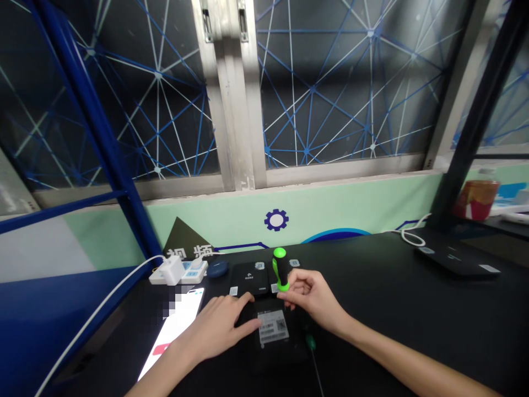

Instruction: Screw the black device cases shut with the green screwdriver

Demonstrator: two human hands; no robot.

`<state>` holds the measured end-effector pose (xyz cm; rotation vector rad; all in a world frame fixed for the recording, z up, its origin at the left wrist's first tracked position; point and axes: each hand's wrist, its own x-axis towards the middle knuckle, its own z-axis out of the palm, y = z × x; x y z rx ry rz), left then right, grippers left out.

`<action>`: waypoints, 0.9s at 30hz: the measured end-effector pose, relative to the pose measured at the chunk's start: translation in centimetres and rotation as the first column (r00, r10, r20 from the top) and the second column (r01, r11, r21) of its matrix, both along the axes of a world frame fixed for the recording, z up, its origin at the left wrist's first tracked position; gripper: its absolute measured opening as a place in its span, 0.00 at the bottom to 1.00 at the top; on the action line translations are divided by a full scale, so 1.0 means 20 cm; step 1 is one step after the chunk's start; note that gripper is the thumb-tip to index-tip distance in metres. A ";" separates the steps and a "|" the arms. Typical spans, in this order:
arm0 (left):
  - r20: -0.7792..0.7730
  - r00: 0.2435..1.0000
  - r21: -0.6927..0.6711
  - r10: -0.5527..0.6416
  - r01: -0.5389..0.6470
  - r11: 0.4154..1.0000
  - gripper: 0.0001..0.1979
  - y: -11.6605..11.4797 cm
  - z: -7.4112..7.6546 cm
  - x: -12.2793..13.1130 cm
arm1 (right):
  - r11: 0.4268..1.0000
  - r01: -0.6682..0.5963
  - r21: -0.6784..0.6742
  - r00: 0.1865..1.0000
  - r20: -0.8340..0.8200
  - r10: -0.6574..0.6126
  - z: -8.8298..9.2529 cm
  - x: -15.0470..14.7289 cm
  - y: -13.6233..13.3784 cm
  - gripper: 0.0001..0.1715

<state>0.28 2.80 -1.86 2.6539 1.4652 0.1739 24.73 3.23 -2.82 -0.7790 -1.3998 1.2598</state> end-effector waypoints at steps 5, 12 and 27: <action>0.018 1.000 -0.015 -0.011 0.012 1.000 0.29 -0.01 0.01 0.00 | 1.000 0.005 0.000 1.000 -0.004 -0.005 -0.01 0.00 0.01 0.23; 0.016 1.000 -0.015 -0.015 0.015 1.000 0.28 0.00 0.00 0.00 | 1.000 0.000 -0.002 1.000 0.018 0.000 -0.02 0.00 0.01 0.24; 0.009 1.000 -0.022 -0.021 0.021 1.000 0.27 -0.01 0.02 0.02 | 0.997 -0.071 -0.023 0.997 -0.033 0.070 -0.04 0.00 0.04 0.21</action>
